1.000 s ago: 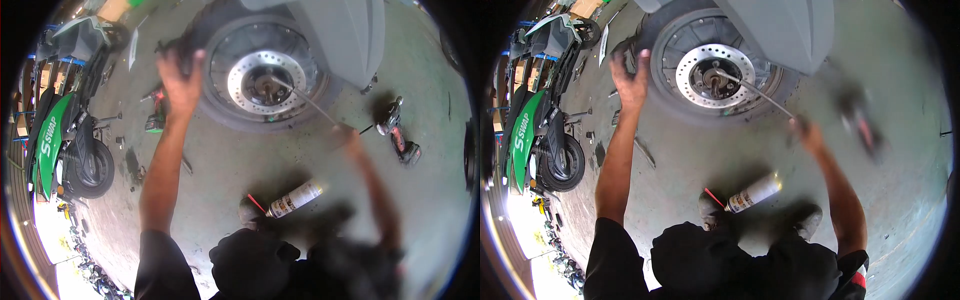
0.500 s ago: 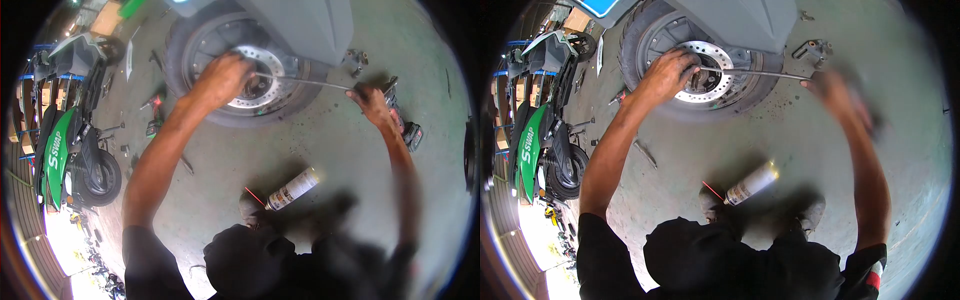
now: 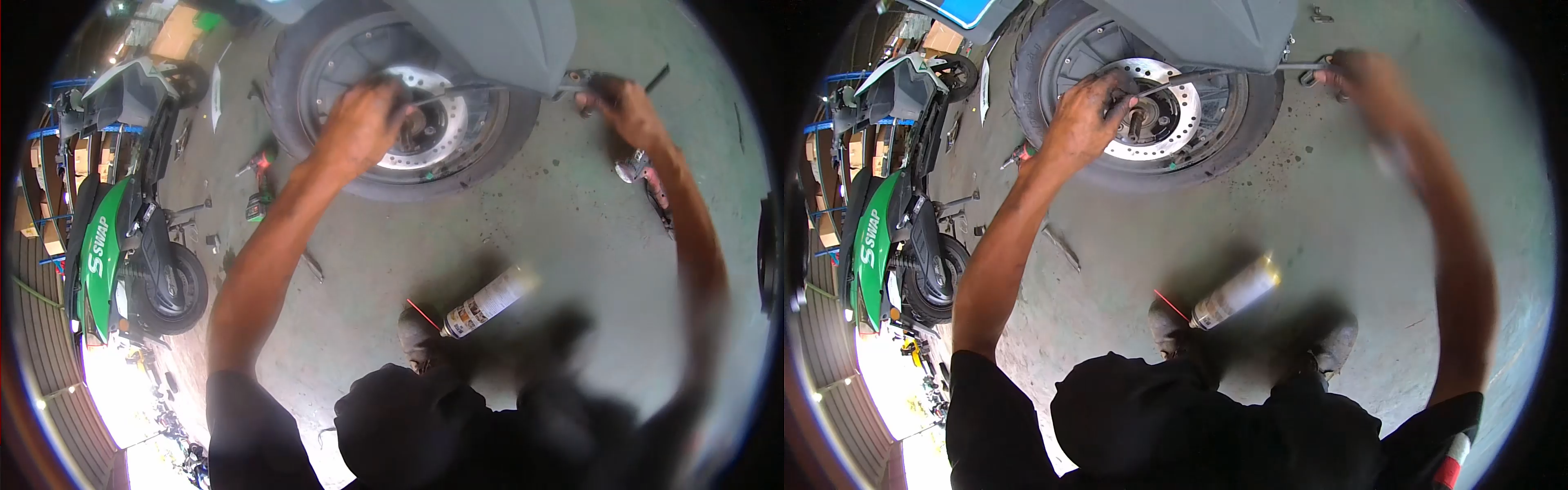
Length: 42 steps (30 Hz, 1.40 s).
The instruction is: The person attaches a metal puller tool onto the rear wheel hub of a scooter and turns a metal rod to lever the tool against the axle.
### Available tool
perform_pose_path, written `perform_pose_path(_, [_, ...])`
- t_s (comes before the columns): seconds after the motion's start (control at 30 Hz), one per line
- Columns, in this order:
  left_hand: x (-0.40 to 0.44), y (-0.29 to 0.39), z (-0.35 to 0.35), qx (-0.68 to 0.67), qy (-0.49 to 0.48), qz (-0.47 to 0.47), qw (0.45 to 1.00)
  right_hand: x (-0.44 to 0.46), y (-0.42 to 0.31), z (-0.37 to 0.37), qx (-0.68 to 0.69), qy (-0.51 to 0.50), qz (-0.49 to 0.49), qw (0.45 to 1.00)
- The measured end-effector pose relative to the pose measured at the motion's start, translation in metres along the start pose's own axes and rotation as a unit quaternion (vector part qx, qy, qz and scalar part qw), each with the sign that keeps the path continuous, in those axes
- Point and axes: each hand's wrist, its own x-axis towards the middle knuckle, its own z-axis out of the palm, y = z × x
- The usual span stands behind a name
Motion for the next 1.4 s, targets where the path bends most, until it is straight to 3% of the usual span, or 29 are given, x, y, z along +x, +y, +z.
perform_pose_path(0.1, [-0.006,-0.001,0.007,0.007,-0.001,-0.037,0.999,0.035,-0.008,-0.034,-0.083,-0.088,-0.001,0.993])
perform_pose_path(0.2, [-0.010,0.001,0.010,-0.037,0.034,-0.068,0.996,0.048,-0.029,-0.053,-0.097,-0.084,-0.061,0.990])
perform_pose_path(0.23, [-0.011,0.000,0.011,-0.011,0.059,-0.061,0.996,0.050,-0.015,-0.046,-0.082,-0.009,-0.137,0.987])
perform_pose_path(0.33, [-0.014,-0.005,0.014,0.055,0.119,-0.033,0.991,0.060,-0.007,-0.052,-0.147,-0.012,-0.167,0.975])
perform_pose_path(0.43, [-0.015,-0.009,0.014,0.054,0.108,-0.032,0.992,0.062,-0.014,-0.057,-0.150,-0.031,-0.149,0.977])
perform_pose_path(0.57, [-0.019,-0.008,0.023,0.089,0.099,0.045,0.990,0.059,-0.007,-0.057,-0.188,0.008,-0.160,0.969])
perform_pose_path(0.83, [-0.017,-0.003,0.027,0.024,0.110,-0.014,0.994,0.063,-0.014,-0.068,-0.128,-0.068,-0.091,0.985])
perform_pose_path(0.93, [-0.017,-0.004,0.031,-0.003,0.141,0.006,0.990,0.061,-0.002,-0.064,-0.188,0.037,-0.148,0.970])
perform_pose_path(1.03, [-0.016,-0.006,0.034,0.003,0.149,0.004,0.989,0.069,-0.015,-0.072,-0.147,-0.077,-0.113,0.980])
perform_pose_path(1.13, [-0.017,-0.014,0.033,0.030,0.157,0.032,0.987,0.052,-0.064,-0.082,-0.148,-0.060,-0.100,0.982])
perform_pose_path(1.4, [-0.016,-0.022,0.030,0.066,0.122,0.068,0.988,0.062,-0.048,-0.075,-0.129,-0.004,-0.149,0.980])
